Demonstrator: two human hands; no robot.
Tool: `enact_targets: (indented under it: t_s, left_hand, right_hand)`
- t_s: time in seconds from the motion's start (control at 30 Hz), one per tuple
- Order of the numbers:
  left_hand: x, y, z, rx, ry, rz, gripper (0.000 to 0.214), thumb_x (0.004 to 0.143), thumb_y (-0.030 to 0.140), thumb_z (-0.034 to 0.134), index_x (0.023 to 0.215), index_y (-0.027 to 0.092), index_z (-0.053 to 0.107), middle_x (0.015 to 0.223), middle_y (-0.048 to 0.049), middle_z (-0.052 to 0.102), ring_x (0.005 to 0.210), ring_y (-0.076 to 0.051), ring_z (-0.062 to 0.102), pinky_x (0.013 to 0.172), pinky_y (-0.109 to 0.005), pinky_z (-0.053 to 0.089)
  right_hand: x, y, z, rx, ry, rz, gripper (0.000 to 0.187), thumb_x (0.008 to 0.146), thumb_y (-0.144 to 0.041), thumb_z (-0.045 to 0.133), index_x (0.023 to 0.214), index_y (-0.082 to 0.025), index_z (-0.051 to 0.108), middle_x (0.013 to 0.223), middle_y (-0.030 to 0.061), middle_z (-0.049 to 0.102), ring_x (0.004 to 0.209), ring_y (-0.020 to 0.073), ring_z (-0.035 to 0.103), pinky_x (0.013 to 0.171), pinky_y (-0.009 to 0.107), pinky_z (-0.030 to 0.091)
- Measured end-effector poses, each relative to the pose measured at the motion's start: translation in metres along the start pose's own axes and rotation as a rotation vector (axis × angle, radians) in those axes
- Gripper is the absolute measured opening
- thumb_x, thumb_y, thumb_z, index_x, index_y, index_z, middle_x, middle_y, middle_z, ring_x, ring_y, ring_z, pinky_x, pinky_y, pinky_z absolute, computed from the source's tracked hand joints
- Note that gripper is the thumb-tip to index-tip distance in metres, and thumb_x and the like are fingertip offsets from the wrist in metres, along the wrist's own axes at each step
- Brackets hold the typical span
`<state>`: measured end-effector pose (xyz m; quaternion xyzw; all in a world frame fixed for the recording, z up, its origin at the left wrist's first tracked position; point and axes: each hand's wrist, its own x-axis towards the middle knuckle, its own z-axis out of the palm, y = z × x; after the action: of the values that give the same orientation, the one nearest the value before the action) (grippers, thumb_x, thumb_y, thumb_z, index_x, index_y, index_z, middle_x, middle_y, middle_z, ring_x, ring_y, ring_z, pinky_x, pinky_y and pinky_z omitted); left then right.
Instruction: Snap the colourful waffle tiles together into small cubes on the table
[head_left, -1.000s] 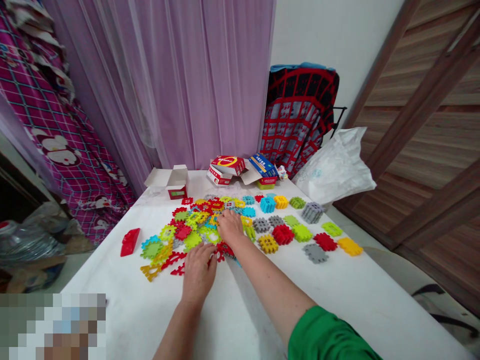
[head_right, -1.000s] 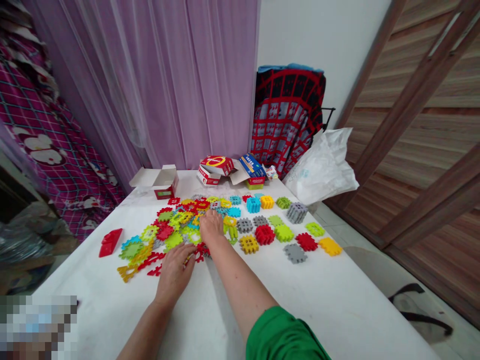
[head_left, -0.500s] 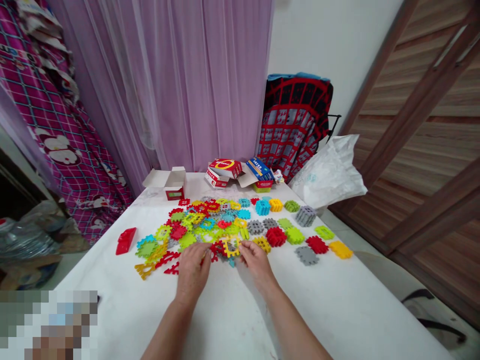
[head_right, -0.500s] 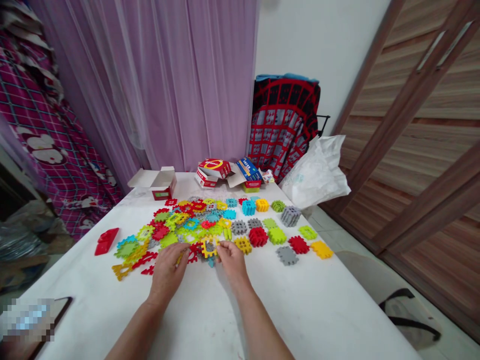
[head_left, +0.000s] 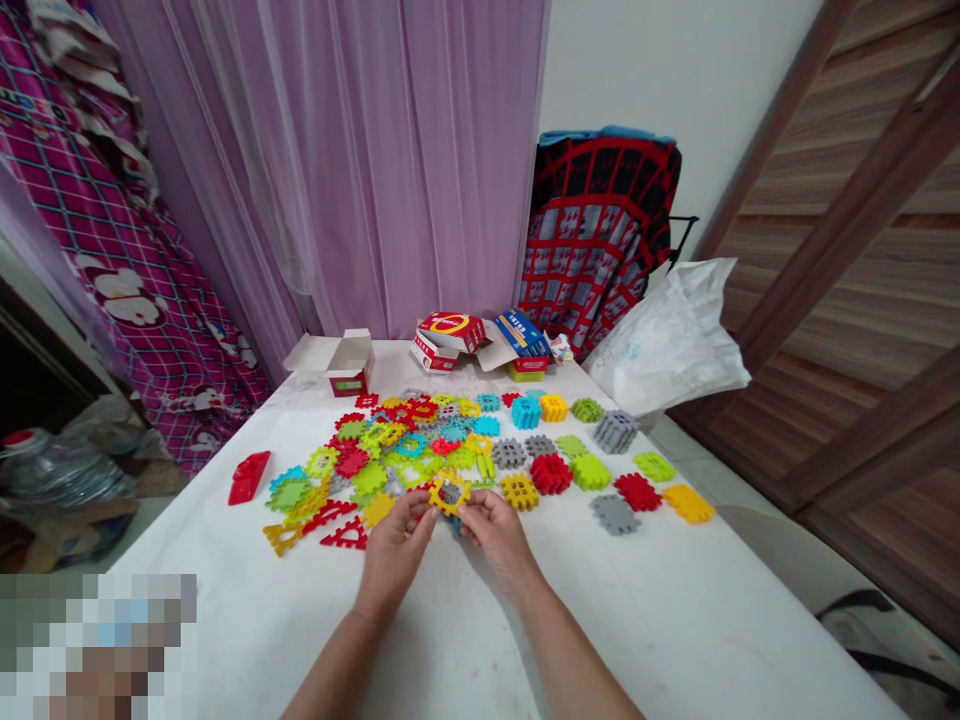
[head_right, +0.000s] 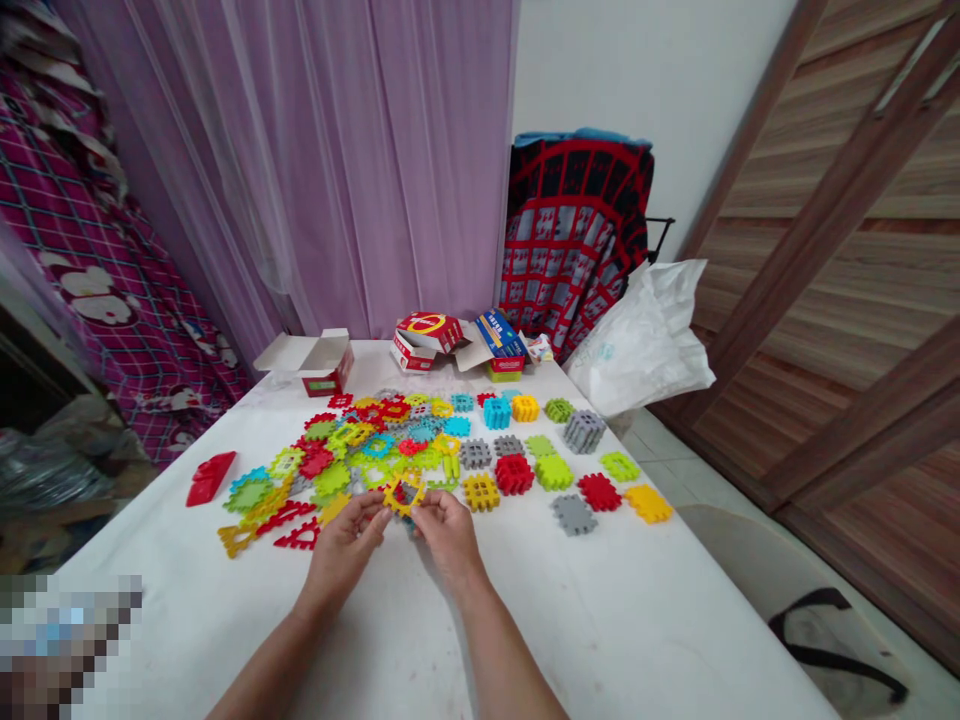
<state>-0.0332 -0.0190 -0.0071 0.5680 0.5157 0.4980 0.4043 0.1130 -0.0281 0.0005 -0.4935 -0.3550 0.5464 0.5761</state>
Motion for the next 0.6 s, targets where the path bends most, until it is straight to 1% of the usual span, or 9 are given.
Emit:
enact_targets:
  t_s: [0.1,0.17,0.2,0.27,0.3,0.37,0.43,0.5,0.6]
  left_hand:
    - [0.001,0.007,0.001,-0.169,-0.011,-0.100,0.037,0.067,0.048,0.068,0.090,0.019,0.060,0.066,0.0022,0.065,0.051,-0.010,0.056,0.048,-0.022,0.046]
    - [0.002,0.013,0.000,-0.213,-0.006,-0.167,0.040,0.066,0.050,0.068,0.089,0.019,0.057,0.060,0.0049,0.061,0.043,-0.008,0.051,0.040,-0.018,0.038]
    - [0.003,0.015,-0.001,-0.221,0.000,-0.195,0.041,0.065,0.050,0.068,0.089,0.019,0.056,0.057,0.0061,0.060,0.039,-0.006,0.047,0.037,-0.017,0.033]
    - [0.004,0.020,-0.004,-0.235,0.016,-0.239,0.042,0.065,0.051,0.067,0.089,0.019,0.056,0.053,0.0081,0.056,0.033,-0.004,0.039,0.033,-0.016,0.024]
    - [0.004,0.022,-0.006,-0.246,0.025,-0.253,0.042,0.065,0.051,0.067,0.090,0.019,0.055,0.051,0.0089,0.055,0.031,-0.003,0.035,0.032,-0.016,0.021]
    - [0.004,0.025,-0.010,-0.263,0.029,-0.273,0.039,0.067,0.050,0.065,0.089,0.019,0.055,0.048,0.0102,0.052,0.029,-0.002,0.029,0.031,-0.016,0.017]
    - [0.004,0.026,-0.012,-0.269,0.022,-0.281,0.038,0.067,0.049,0.065,0.088,0.019,0.056,0.047,0.0107,0.051,0.029,-0.002,0.027,0.031,-0.016,0.016]
    - [0.004,0.026,-0.014,-0.258,0.003,-0.287,0.037,0.066,0.048,0.066,0.087,0.019,0.057,0.046,0.0105,0.051,0.029,-0.002,0.028,0.031,-0.016,0.016]
    - [0.005,0.023,-0.014,-0.223,-0.046,-0.301,0.039,0.066,0.048,0.066,0.090,0.018,0.062,0.045,0.0098,0.050,0.031,-0.004,0.031,0.032,-0.016,0.018]
  right_hand:
    - [0.000,0.001,0.001,-0.098,-0.057,-0.045,0.028,0.057,-0.036,0.078,0.061,-0.017,0.058,0.051,-0.0051,0.051,0.050,0.0077,0.043,0.047,0.021,0.032]
    - [0.000,0.002,0.002,-0.157,-0.102,-0.057,0.028,0.058,-0.035,0.077,0.057,-0.017,0.056,0.050,-0.0055,0.049,0.050,0.0072,0.041,0.048,0.022,0.031]
    - [0.000,0.003,0.002,-0.168,-0.136,-0.053,0.027,0.059,-0.035,0.077,0.058,-0.017,0.057,0.051,-0.0051,0.051,0.050,0.0073,0.042,0.049,0.022,0.032]
    - [0.001,0.004,0.000,-0.133,-0.205,-0.034,0.026,0.060,-0.035,0.078,0.070,-0.016,0.063,0.059,-0.0029,0.057,0.055,0.0087,0.048,0.054,0.023,0.037]
    - [0.001,0.004,-0.001,-0.097,-0.227,-0.027,0.030,0.060,-0.034,0.078,0.080,-0.016,0.065,0.066,-0.0016,0.061,0.058,0.0094,0.051,0.056,0.023,0.040]
    - [0.002,0.005,-0.004,-0.033,-0.242,-0.031,0.046,0.058,-0.032,0.080,0.100,-0.019,0.064,0.079,0.0001,0.064,0.061,0.0088,0.054,0.060,0.024,0.043]
    - [0.001,0.005,-0.006,-0.031,-0.258,-0.052,0.059,0.057,-0.028,0.080,0.113,-0.023,0.061,0.089,0.0005,0.064,0.058,0.0061,0.051,0.059,0.023,0.044]
    - [-0.001,0.005,-0.007,-0.088,-0.278,-0.082,0.064,0.058,-0.026,0.078,0.119,-0.025,0.059,0.095,0.0005,0.063,0.055,0.0043,0.048,0.057,0.021,0.043]
    - [-0.008,0.003,-0.004,-0.226,-0.257,-0.136,0.060,0.062,-0.024,0.074,0.121,-0.025,0.060,0.095,-0.0005,0.064,0.054,0.0046,0.047,0.056,0.021,0.043]
